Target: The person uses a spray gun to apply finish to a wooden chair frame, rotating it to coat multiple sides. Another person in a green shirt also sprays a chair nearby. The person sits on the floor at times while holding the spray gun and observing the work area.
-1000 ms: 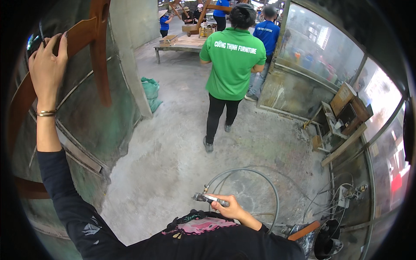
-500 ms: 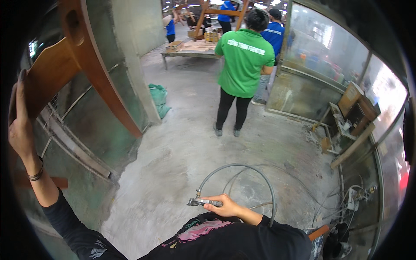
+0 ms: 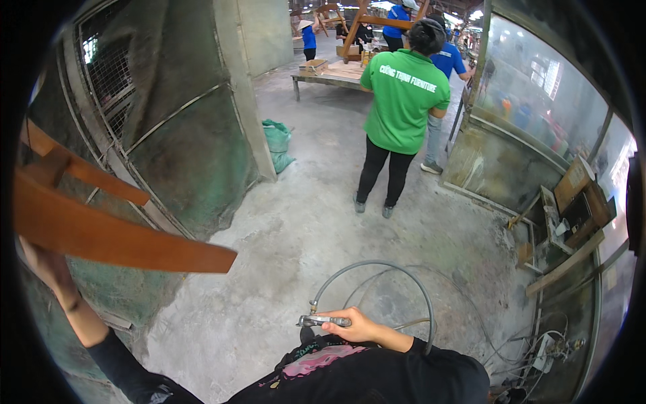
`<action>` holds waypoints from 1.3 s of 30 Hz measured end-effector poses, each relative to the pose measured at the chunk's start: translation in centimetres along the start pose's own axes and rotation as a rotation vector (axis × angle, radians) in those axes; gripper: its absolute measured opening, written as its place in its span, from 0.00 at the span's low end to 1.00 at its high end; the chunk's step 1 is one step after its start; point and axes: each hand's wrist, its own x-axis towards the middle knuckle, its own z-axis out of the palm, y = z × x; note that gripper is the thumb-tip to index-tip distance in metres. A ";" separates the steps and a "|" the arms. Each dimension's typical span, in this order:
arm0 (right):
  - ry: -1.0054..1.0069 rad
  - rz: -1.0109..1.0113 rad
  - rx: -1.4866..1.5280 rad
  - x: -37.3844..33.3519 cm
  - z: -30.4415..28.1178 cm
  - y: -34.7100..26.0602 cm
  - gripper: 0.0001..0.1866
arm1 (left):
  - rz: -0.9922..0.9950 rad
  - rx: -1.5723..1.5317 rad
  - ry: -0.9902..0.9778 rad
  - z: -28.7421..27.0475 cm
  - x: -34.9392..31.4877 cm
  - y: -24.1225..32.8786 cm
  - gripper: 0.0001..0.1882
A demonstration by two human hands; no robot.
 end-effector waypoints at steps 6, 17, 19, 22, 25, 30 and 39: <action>-0.011 0.102 -0.045 -6.5 -3.6 2.5 0.25 | -0.352 -0.313 0.208 1.1 -12.1 12.3 0.30; -0.058 0.090 0.001 -12.5 -5.2 3.0 0.25 | -0.280 0.339 -0.204 0.7 -21.1 10.4 0.41; -0.025 0.063 -0.027 -13.1 -4.8 2.7 0.25 | -0.411 0.258 -0.154 1.2 -21.8 10.4 0.41; 0.041 -0.082 -0.070 -13.4 -4.1 2.0 0.25 | -0.465 0.174 -0.150 0.9 -21.6 10.8 0.40; 0.034 -0.051 -0.050 -13.4 -3.4 1.0 0.24 | -0.510 0.095 -0.193 -1.1 -20.7 11.4 0.38; 0.021 -0.080 -0.017 -13.2 -0.3 -0.3 0.24 | -0.599 0.044 -0.169 -7.3 -20.1 11.2 0.33; -0.023 -0.117 -0.028 -13.3 6.9 -1.7 0.24 | -0.660 0.320 -0.025 -19.7 -19.3 7.2 0.28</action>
